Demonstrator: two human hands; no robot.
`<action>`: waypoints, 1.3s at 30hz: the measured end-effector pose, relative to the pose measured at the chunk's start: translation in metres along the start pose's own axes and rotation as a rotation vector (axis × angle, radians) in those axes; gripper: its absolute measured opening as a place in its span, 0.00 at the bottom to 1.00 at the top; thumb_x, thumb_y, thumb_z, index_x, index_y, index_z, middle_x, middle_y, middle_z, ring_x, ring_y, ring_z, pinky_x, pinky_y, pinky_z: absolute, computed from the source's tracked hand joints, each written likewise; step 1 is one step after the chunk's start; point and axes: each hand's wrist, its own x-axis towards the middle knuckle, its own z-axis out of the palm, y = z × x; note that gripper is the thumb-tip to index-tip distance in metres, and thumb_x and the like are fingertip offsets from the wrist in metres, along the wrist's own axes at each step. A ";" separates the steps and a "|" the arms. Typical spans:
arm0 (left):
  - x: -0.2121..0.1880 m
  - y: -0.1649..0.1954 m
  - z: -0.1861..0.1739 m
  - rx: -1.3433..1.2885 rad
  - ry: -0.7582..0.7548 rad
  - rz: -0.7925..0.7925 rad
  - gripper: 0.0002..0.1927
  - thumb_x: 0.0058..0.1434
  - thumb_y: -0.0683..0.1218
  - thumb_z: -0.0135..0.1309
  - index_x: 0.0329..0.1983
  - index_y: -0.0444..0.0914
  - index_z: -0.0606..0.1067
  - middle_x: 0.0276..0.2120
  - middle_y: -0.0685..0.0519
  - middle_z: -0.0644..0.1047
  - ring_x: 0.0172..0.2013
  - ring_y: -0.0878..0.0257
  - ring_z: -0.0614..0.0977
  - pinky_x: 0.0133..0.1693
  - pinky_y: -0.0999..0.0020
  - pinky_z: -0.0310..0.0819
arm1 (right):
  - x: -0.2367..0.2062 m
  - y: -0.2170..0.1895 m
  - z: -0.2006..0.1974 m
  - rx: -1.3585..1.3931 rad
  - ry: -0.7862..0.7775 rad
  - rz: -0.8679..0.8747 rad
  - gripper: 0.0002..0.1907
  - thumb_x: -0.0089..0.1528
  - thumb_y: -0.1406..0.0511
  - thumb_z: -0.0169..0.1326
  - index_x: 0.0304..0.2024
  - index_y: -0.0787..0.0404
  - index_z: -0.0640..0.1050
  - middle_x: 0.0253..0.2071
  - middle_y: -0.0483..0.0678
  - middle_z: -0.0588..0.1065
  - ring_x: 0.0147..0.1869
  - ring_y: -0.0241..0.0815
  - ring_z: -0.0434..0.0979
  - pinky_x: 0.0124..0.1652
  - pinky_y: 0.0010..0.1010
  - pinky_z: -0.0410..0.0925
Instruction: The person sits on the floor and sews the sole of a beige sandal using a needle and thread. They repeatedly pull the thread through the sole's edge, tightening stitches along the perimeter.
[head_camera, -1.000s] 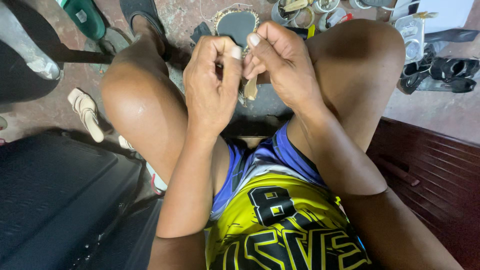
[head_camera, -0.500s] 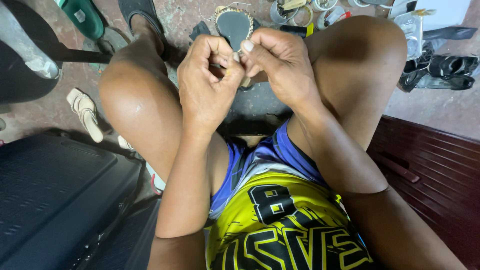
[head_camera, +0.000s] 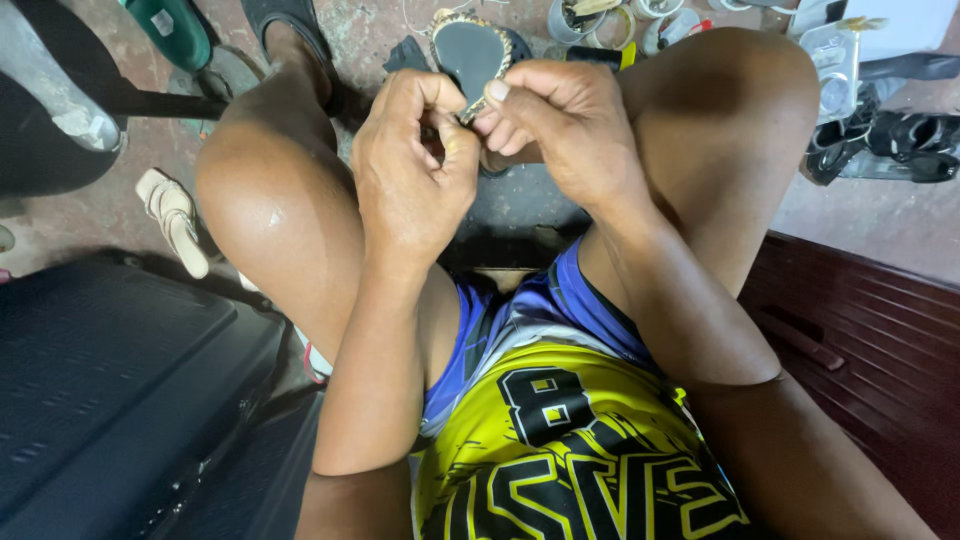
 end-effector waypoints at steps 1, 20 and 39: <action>0.000 0.001 0.000 -0.018 0.008 -0.007 0.08 0.62 0.34 0.57 0.41 0.35 0.71 0.35 0.51 0.75 0.32 0.65 0.80 0.34 0.70 0.74 | 0.001 0.000 0.000 0.009 0.005 0.014 0.11 0.70 0.67 0.53 0.37 0.68 0.81 0.31 0.45 0.80 0.32 0.29 0.78 0.35 0.21 0.72; 0.009 -0.022 0.022 -0.320 0.016 -0.183 0.06 0.68 0.31 0.55 0.39 0.34 0.73 0.35 0.56 0.75 0.36 0.73 0.75 0.41 0.75 0.73 | 0.007 -0.001 0.002 -0.078 0.026 -0.069 0.09 0.73 0.69 0.52 0.40 0.67 0.79 0.34 0.45 0.79 0.36 0.29 0.79 0.37 0.22 0.74; 0.004 -0.016 0.014 -0.383 -0.074 -0.282 0.02 0.73 0.37 0.57 0.45 0.33 0.75 0.32 0.56 0.78 0.33 0.75 0.76 0.36 0.79 0.72 | -0.002 -0.003 -0.016 -0.002 -0.101 -0.064 0.10 0.77 0.66 0.48 0.43 0.65 0.75 0.38 0.45 0.76 0.41 0.30 0.76 0.44 0.22 0.72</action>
